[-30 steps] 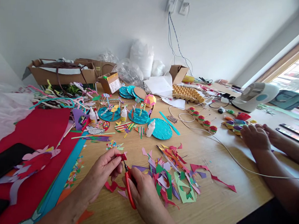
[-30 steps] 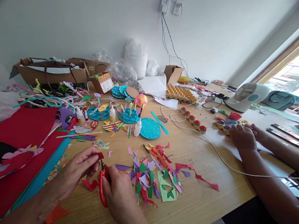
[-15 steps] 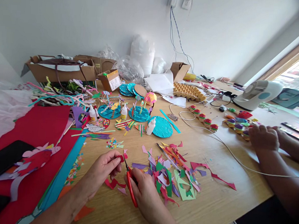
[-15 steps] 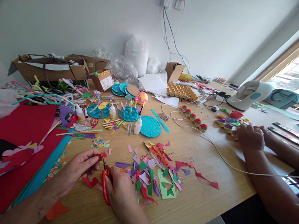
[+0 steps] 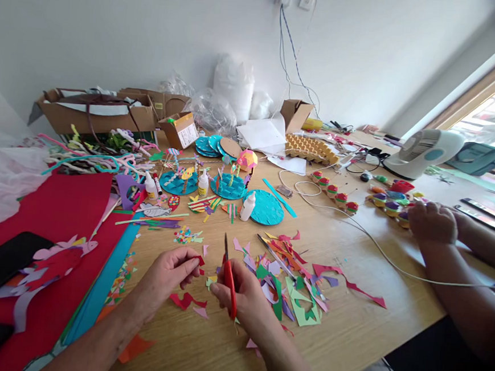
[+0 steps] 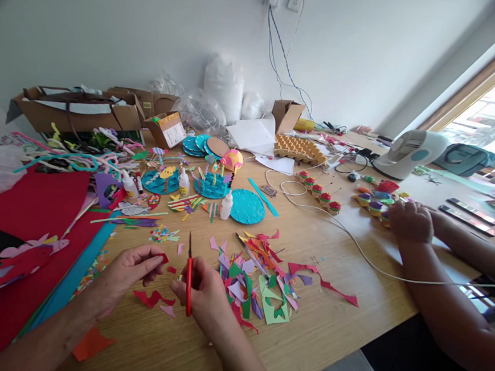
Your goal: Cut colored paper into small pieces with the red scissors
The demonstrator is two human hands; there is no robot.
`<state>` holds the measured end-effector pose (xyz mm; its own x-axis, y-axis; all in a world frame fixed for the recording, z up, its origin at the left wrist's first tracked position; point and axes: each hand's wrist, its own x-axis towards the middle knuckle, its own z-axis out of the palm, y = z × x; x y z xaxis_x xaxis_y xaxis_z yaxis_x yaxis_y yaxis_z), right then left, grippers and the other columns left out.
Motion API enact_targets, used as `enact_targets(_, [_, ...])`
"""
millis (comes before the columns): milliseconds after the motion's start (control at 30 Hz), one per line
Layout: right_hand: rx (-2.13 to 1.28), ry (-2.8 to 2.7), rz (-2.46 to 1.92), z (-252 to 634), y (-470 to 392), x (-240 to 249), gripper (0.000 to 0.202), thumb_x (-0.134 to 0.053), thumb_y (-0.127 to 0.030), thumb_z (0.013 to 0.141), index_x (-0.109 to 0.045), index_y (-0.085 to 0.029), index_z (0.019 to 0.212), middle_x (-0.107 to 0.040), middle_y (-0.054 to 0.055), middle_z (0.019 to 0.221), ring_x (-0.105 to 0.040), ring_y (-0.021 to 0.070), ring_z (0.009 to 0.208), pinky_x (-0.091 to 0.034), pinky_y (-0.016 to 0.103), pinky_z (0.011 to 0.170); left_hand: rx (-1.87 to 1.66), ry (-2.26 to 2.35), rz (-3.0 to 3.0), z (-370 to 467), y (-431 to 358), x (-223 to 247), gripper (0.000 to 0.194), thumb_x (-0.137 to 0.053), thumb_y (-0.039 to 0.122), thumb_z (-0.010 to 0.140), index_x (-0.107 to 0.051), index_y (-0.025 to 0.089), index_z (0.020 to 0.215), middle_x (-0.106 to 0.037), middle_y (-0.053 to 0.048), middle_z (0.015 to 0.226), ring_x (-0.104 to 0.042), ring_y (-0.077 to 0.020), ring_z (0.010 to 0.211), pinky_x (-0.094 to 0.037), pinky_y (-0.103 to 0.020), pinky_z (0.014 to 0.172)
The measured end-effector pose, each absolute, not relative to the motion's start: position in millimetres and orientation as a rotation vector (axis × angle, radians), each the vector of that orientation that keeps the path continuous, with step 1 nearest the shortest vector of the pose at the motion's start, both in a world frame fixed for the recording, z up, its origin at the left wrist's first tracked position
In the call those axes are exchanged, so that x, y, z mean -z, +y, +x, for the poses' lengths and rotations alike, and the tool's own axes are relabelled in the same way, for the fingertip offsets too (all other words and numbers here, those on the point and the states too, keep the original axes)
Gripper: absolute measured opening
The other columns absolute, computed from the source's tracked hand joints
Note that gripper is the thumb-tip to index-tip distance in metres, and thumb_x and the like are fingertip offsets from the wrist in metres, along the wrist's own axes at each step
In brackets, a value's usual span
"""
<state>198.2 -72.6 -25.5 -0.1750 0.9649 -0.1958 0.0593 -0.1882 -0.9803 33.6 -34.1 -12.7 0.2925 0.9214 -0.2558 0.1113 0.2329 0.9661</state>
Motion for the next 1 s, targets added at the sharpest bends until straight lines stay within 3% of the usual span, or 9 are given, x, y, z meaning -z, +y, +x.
enact_targets(367, [-1.218,-1.286,-1.320,181.5,-51.8,8.9,0.014,-0.059,-0.019,0.064,-0.047,-0.018,0.069,-0.046,-0.006,0.056,-0.041,0.0089,0.049,-0.033,0.020,0.045,-0.870,1.225,1.709,39.6,-40.7,3.5,0.015,-0.050,0.026,0.075,-0.061,0.018,0.069,-0.048,0.004,0.055,-0.043,-0.0114,0.050,-0.035,-0.021,0.048])
enact_targets(600, [-1.187,-1.343,-1.307,185.5,-52.5,11.4,0.012,-0.055,-0.018,0.066,-0.044,-0.019,0.070,-0.047,-0.005,0.059,-0.042,0.0100,0.051,-0.034,0.021,0.046,-0.818,1.211,1.873,40.3,-39.8,7.2,0.020,-0.045,0.024,0.080,-0.060,0.017,0.068,-0.054,0.001,0.061,-0.050,-0.0139,0.058,-0.038,-0.022,0.056])
enact_targets(800, [-1.048,-1.654,-1.391,197.5,-47.4,-3.6,0.011,-0.054,-0.015,0.069,-0.045,-0.019,0.071,-0.046,-0.006,0.059,-0.040,0.0094,0.051,-0.028,0.020,0.046,-0.704,1.087,1.873,36.0,-33.3,-8.8,0.023,-0.041,0.027,0.083,-0.062,0.018,0.086,-0.064,-0.004,0.082,-0.058,-0.0172,0.075,-0.044,-0.024,0.065])
enact_targets(1000, [-0.792,-1.943,-1.487,201.0,-42.0,-18.0,0.014,-0.055,-0.016,0.072,-0.043,-0.020,0.068,-0.042,-0.006,0.056,-0.034,0.0090,0.050,-0.021,0.021,0.046,-0.575,1.133,2.025,38.9,-21.5,-12.0,0.018,-0.048,0.021,0.077,-0.065,0.018,0.074,-0.065,-0.004,0.075,-0.058,-0.0183,0.072,-0.043,-0.027,0.067])
